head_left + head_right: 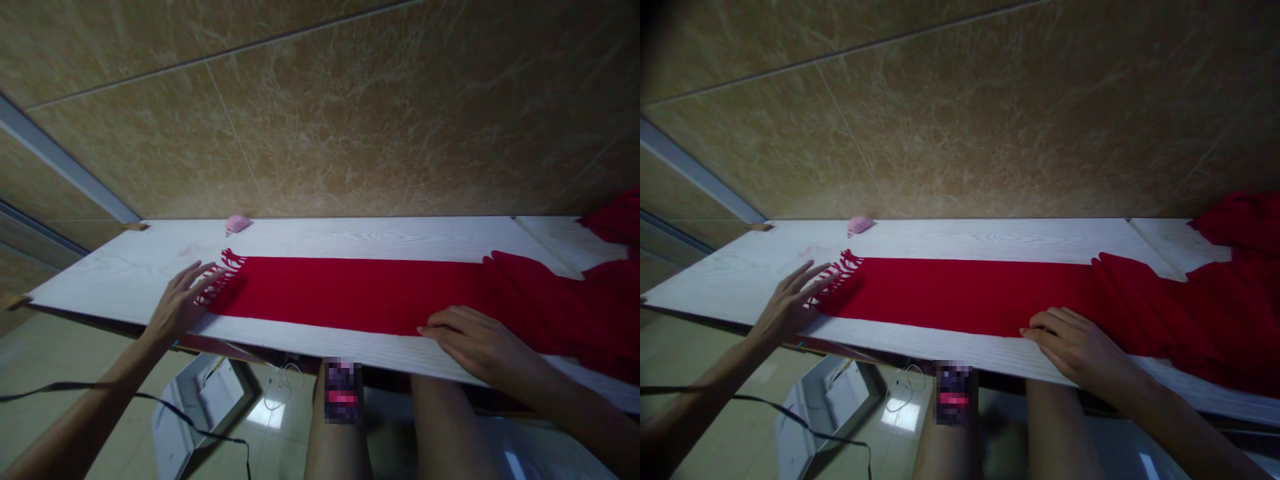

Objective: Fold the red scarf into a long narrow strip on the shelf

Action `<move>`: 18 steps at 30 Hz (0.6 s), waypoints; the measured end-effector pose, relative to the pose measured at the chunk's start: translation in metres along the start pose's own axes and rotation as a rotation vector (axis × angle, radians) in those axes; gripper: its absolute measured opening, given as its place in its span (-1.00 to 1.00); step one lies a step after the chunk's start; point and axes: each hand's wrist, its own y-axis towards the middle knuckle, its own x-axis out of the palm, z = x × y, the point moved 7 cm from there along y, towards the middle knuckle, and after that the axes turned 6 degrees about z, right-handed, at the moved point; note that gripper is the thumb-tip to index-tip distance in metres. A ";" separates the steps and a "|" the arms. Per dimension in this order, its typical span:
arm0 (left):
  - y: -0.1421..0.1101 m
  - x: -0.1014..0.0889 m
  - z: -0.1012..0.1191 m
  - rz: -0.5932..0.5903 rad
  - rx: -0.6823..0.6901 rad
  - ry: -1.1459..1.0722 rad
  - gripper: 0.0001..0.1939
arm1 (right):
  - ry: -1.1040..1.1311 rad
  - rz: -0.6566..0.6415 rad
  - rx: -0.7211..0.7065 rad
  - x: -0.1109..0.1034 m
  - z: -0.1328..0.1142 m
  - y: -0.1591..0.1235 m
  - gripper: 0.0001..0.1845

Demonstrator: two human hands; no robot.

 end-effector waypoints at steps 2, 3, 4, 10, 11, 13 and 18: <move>-0.001 -0.002 0.009 0.029 0.083 -0.027 -0.54 | 0.023 0.002 0.017 0.001 0.001 -0.001 -0.64; -0.002 -0.004 0.014 0.034 0.121 -0.037 -0.57 | 0.033 0.002 0.023 0.001 0.001 -0.001 -0.64; -0.003 -0.006 0.020 0.033 0.154 -0.049 -0.61 | 0.041 0.004 0.028 0.002 0.002 -0.002 -0.65; -0.004 -0.013 0.035 0.025 0.191 -0.159 -0.68 | 0.046 0.001 0.061 0.005 0.005 -0.005 -0.64; -0.004 -0.013 0.034 0.027 0.175 -0.174 -0.67 | 0.029 0.008 0.050 0.005 0.005 -0.006 -0.64; -0.004 -0.014 0.028 0.042 0.135 -0.200 -0.66 | -0.017 0.030 0.013 0.005 0.003 -0.006 -0.63; -0.005 -0.016 0.016 0.087 0.027 -0.251 -0.68 | -0.056 0.057 0.001 0.008 0.005 -0.010 -0.67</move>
